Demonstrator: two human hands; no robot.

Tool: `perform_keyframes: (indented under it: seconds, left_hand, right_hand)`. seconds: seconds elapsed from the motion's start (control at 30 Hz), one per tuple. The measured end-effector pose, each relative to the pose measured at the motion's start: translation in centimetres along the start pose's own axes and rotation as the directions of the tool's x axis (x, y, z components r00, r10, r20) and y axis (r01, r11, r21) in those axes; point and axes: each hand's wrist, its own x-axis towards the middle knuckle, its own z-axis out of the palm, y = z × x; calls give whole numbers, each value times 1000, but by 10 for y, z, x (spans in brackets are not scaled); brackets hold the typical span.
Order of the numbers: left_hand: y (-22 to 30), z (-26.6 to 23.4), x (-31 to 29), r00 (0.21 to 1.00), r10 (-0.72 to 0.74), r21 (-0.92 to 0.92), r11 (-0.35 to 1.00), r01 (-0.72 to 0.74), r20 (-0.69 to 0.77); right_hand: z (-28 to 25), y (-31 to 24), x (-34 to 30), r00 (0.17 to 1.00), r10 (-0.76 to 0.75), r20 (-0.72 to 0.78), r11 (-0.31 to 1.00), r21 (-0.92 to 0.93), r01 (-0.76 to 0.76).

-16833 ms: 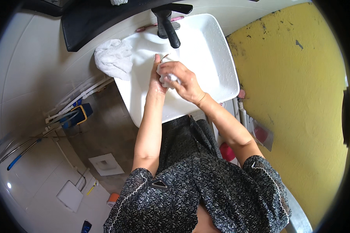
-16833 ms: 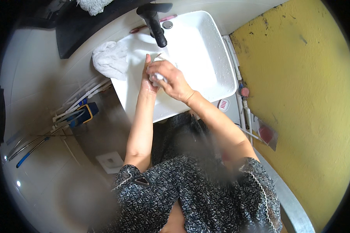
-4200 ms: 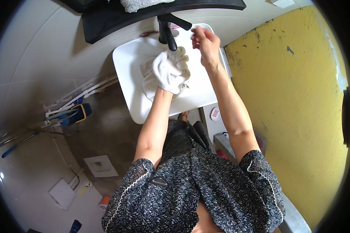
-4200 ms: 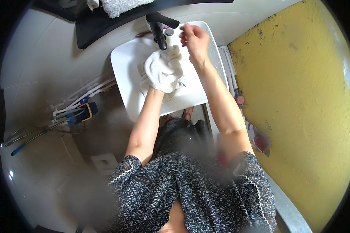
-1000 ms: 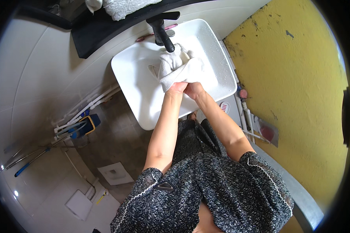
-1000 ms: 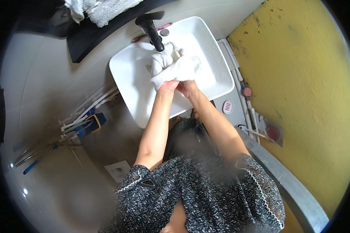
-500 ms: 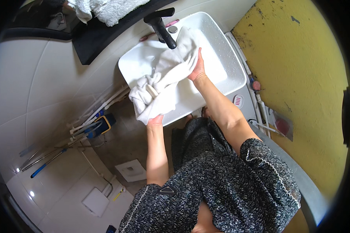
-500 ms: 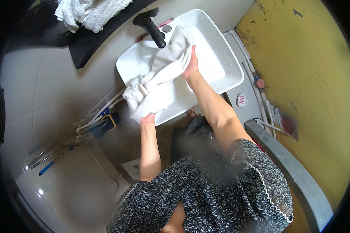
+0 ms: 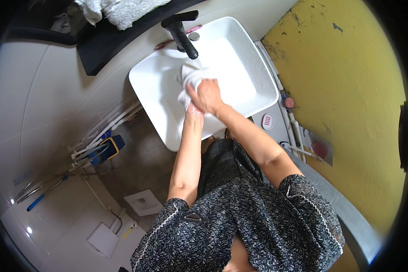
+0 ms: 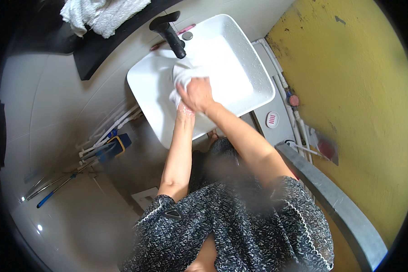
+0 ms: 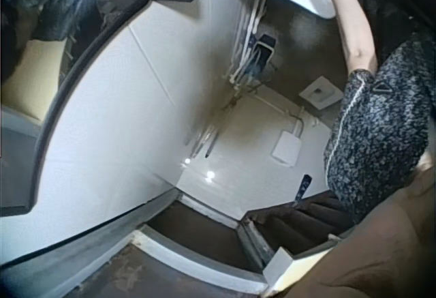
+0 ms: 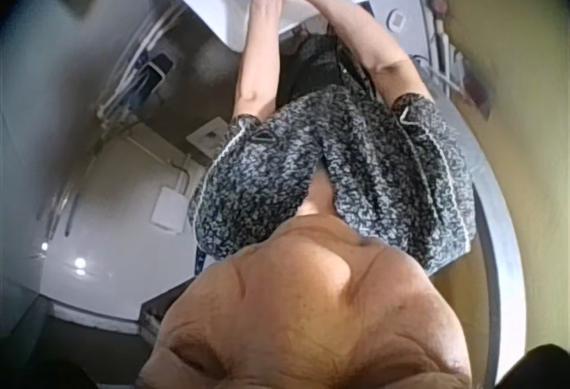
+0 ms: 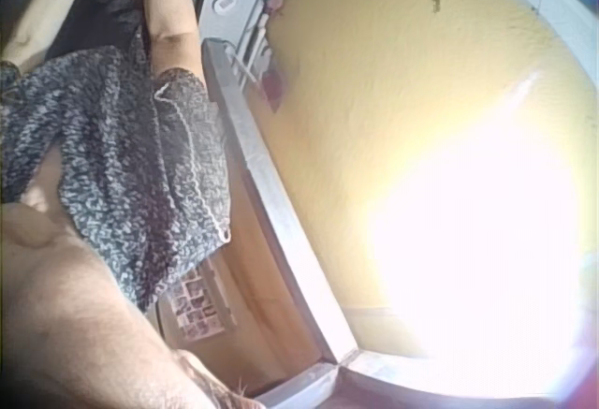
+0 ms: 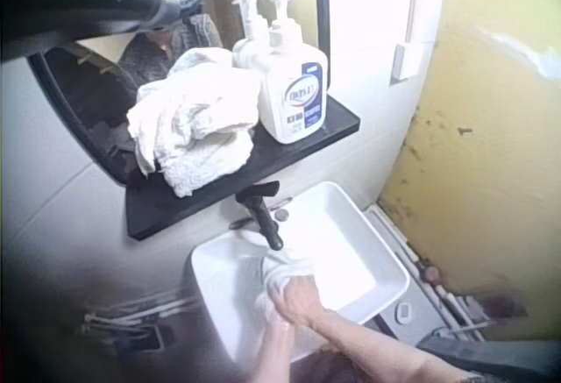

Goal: The person washes several white towels by hand in a bathroom sink. They wet the towels under running water, apply soap, scrub the fabric, rinse thoroughly, and wring out the excess water before placing them aside.

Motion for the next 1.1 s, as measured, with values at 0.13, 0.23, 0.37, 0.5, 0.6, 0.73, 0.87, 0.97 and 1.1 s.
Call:
perform_keyframes:
  seconds: [0.13,0.23,0.37,0.5,0.6,0.73,0.87,0.97,1.1]
  left_hand:
    - [14,19,-7,996,-77,62,995,74,37]
    - [25,16,-25,995,-91,23,996,92,-29]
    - [45,17,-26,993,52,-36,998,-56,-110]
    - [53,-20,-15,998,26,-83,996,-30,-55]
    - [50,-21,-24,981,-12,-190,981,49,194]
    - [33,21,-36,996,26,-26,999,-24,87]
    - [47,-10,-23,970,-43,-238,966,101,240]
    - [50,-12,-22,961,-17,-276,956,97,276]
    - [57,11,-37,978,-44,-124,990,70,206]
  right_hand:
    - [-8,22,42,941,268,207,800,496,-337]
    - [16,39,47,777,540,324,317,777,-544]
    - [7,12,17,860,490,139,150,959,-241]
    - [5,-28,-27,989,-14,-150,888,452,81]
    - [-25,-61,-28,982,-183,46,974,143,175]
    - [-15,-44,25,992,28,-123,993,117,-14]
    - [5,-58,-9,967,-249,53,962,131,240]
    - [16,-65,-32,977,-212,-21,944,256,210]
    - [20,-31,52,996,75,44,868,489,-87]
